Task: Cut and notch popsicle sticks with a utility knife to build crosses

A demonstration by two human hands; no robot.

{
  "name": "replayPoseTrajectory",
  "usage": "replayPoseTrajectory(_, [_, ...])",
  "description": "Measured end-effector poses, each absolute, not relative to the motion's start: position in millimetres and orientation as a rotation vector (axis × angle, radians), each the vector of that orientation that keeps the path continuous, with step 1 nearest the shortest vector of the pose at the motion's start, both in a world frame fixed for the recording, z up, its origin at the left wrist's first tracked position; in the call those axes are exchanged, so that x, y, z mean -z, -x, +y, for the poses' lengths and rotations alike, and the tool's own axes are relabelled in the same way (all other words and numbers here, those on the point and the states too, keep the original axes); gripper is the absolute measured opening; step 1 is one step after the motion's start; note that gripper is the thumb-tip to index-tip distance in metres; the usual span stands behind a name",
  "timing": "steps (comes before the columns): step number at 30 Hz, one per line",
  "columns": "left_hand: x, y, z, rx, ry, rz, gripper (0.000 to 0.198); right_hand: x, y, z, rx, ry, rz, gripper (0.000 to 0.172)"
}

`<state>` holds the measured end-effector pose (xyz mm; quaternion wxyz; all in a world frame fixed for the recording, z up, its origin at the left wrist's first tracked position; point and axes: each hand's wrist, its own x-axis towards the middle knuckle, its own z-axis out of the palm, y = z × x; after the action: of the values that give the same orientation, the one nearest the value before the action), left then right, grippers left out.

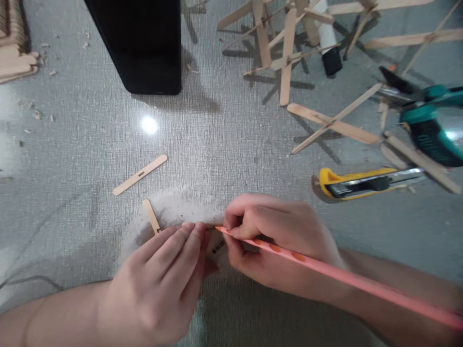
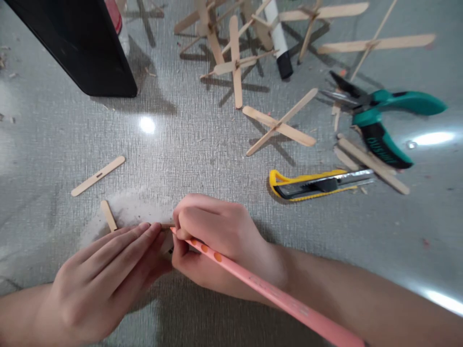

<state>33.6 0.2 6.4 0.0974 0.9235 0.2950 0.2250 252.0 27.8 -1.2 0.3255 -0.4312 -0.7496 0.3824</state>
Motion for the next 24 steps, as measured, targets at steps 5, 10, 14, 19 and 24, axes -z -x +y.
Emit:
replayPoseTrajectory(5, [-6.8, -33.8, 1.1, -0.672, -2.741, 0.867, 0.009, 0.8, -252.2, 27.6, -1.019, 1.144, -1.98, 0.024])
replayPoseTrajectory(10, [-6.2, -33.2, 0.2, -0.667, -2.745, 0.87, 0.011, 2.3, -251.1, 28.2, -1.01, 1.146, -1.976, 0.024])
replayPoseTrajectory(14, [-5.9, -33.7, 0.1, -0.666, -2.741, 0.885, 0.012, 2.8, -250.7, 28.6, -1.006, 1.153, -1.968, 0.024])
replayPoseTrajectory(19, [-6.7, -34.6, 0.6, -0.668, -2.748, 0.881, 0.01, 1.8, -251.1, 29.4, -1.011, 1.129, -1.955, 0.024])
replayPoseTrajectory(24, [-7.0, -33.7, 0.4, -0.661, -2.75, 0.883, 0.008, 1.4, -251.9, 29.7, -1.025, 1.124, -1.979, 0.023])
